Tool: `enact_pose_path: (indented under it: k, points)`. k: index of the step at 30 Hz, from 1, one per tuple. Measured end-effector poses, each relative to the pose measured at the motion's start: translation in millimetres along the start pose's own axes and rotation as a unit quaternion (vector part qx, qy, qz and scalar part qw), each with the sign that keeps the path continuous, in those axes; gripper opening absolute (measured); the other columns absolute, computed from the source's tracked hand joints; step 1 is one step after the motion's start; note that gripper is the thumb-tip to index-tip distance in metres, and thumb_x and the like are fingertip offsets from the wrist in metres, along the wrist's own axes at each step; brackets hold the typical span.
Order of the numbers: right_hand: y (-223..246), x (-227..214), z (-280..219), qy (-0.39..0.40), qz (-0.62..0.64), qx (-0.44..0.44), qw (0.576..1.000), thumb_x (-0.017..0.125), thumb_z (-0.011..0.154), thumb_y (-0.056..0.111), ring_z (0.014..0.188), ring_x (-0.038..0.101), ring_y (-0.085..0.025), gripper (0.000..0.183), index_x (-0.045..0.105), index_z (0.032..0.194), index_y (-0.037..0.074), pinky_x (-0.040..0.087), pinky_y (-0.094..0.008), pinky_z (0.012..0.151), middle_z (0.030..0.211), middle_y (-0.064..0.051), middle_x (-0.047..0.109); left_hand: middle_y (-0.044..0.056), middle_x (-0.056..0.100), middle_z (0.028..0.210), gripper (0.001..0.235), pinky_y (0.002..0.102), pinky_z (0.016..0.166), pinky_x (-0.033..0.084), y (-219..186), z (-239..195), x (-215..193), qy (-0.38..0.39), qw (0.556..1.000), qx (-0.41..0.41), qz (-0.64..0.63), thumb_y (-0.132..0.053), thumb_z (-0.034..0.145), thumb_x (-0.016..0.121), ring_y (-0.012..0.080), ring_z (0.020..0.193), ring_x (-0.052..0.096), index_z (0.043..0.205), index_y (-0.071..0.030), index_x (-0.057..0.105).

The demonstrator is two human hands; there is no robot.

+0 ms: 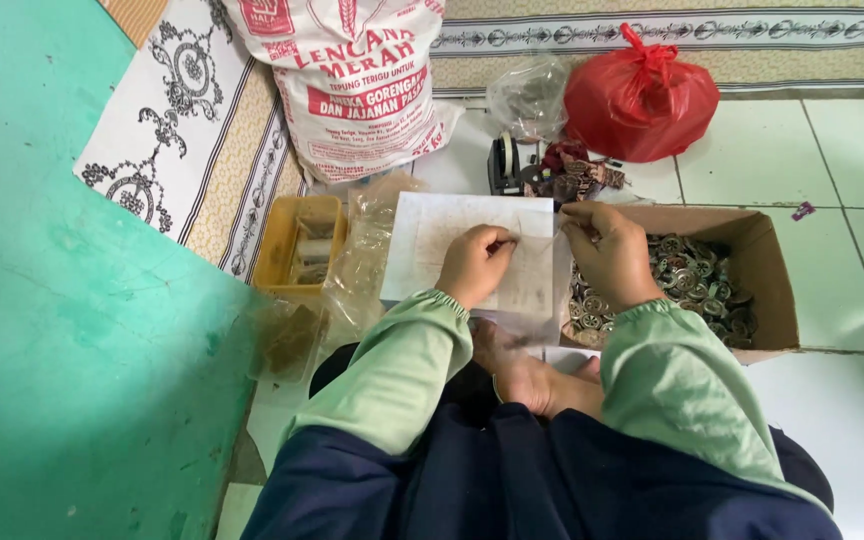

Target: Packaging small metal pins or badges into individual plastic pouches from a large bulk container.

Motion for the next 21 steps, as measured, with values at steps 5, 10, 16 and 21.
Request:
enact_pose_path:
  k: [5, 10, 16, 21]
  points:
    - [2.8, -2.4, 16.1, -0.094, 0.006, -0.049, 0.994, 0.073, 0.097, -0.009, 0.092, 0.074, -0.035, 0.02, 0.076, 0.115, -0.001, 0.059, -0.047, 0.08, 0.096, -0.018, 0.076, 0.007, 0.073, 0.091, 0.013, 0.038, 0.078, 0.062, -23.7, 43.7, -18.4, -0.059, 0.992, 0.105, 0.029, -0.007, 0.09, 0.07, 0.0268, 0.089, 0.073, 0.1, -0.013, 0.075]
    - [-32.6, 24.6, -12.8, -0.075, -0.046, -0.013, 0.996, 0.073, 0.096, -0.002, 0.101, 0.073, -0.036, 0.017, 0.078, 0.111, 0.007, 0.058, -0.05, 0.086, 0.099, -0.015, 0.076, 0.005, 0.075, 0.1, 0.017, 0.042, 0.091, 0.06, 15.4, 28.5, -6.0, -0.003, 0.993, 0.101, 0.065, -0.006, 0.094, 0.068, 0.0279, 0.101, 0.072, 0.107, -0.014, 0.075]
    - [-92.2, 66.9, -98.5, 0.018, -0.102, -0.04, 0.994, 0.077, 0.091, 0.005, 0.097, 0.074, -0.029, 0.017, 0.08, 0.104, 0.015, 0.059, -0.042, 0.088, 0.096, -0.007, 0.077, 0.009, 0.073, 0.105, 0.011, 0.043, 0.103, 0.054, 69.7, -37.4, 17.0, 0.175, 0.961, 0.093, 0.195, -0.007, 0.095, 0.066, 0.0291, 0.113, 0.068, 0.102, -0.007, 0.074]
    - [-110.5, 72.5, -130.7, 0.083, -0.067, -0.05, 0.993, 0.074, 0.093, 0.011, 0.099, 0.073, -0.032, 0.012, 0.079, 0.103, 0.011, 0.058, -0.046, 0.089, 0.097, -0.009, 0.077, 0.016, 0.072, 0.118, 0.024, 0.046, 0.11, 0.049, 83.1, -67.1, 11.7, 0.28, 0.941, 0.048, 0.184, -0.004, 0.099, 0.055, 0.0336, 0.121, 0.064, 0.115, -0.001, 0.073]
Point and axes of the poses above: each hand's wrist, its own z-axis towards the middle knuckle, its own x-axis out of the palm, y = z × x, the point moved 4 cm from there along z, towards the middle knuckle
